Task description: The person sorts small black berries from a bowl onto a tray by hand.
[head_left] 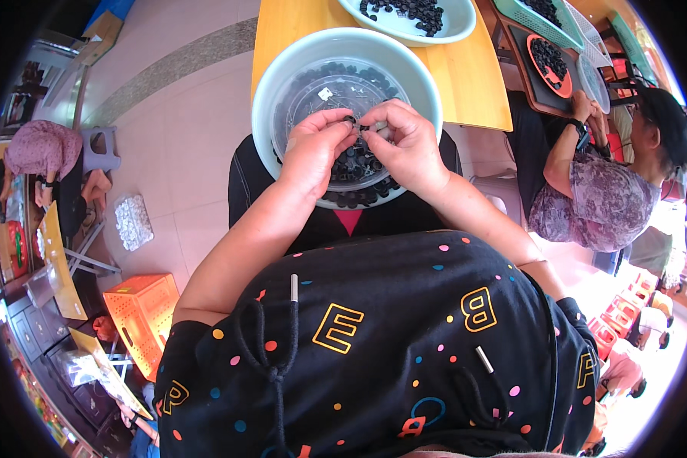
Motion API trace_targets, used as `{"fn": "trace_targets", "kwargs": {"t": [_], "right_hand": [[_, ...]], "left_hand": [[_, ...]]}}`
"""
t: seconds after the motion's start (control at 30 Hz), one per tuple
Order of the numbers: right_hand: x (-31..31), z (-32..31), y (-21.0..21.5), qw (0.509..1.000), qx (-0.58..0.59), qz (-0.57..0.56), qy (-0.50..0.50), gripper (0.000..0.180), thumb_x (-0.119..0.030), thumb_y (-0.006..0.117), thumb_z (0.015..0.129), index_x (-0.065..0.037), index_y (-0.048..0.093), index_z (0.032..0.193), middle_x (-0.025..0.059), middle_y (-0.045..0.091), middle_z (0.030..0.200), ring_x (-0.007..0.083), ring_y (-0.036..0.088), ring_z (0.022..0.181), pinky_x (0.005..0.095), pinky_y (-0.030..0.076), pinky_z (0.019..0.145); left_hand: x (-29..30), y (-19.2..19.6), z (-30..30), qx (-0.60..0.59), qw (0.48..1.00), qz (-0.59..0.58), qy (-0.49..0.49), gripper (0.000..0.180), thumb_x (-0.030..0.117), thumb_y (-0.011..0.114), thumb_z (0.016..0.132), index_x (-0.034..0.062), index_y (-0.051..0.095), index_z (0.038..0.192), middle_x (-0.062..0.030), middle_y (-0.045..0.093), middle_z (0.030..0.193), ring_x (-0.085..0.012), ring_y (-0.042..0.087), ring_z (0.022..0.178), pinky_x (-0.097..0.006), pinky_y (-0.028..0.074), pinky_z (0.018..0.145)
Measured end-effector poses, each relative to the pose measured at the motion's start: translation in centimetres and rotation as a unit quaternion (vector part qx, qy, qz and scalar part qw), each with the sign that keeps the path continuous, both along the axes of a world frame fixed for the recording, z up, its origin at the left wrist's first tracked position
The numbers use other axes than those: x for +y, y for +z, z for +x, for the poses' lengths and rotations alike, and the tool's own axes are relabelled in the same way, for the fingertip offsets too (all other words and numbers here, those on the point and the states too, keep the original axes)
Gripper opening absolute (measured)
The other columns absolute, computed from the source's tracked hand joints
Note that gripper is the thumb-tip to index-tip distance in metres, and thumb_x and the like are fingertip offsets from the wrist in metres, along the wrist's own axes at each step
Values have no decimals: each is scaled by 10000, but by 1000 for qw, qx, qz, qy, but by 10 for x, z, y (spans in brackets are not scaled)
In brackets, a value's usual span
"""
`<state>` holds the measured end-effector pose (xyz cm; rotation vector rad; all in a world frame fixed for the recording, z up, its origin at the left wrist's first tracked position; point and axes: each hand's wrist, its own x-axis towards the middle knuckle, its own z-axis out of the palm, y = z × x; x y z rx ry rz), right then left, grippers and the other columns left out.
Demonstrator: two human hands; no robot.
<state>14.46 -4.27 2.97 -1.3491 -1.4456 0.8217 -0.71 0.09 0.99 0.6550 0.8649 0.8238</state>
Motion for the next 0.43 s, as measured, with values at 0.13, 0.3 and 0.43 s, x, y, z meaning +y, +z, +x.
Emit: {"fn": "trace_targets", "kwargs": {"t": [0.13,0.3,0.43], "right_hand": [[2,1,-9,1000,-15,1,-10,143,23,643,755,-36,637,884,54,571,856,91,575,682,225,477,600],[4,4,-15,999,26,-6,-29,176,32,636,756,-33,615,918,62,570,853,101,573,669,235,482,597],[4,4,-18,999,24,20,-16,188,36,626,762,-30,603,937,57,569,854,97,573,667,233,484,599]], "left_hand": [[-3,5,0,-8,1000,9,-23,241,38,547,878,-41,574,1104,-108,613,1001,-163,597,916,-276,489,856],[-1,3,-4,-62,997,-45,-33,260,76,558,885,-38,573,1118,-105,613,1027,-163,599,929,-281,483,869],[2,-5,-7,-82,993,-74,-49,331,118,596,882,-35,543,1170,-114,615,1065,-165,594,958,-280,475,886]]}}
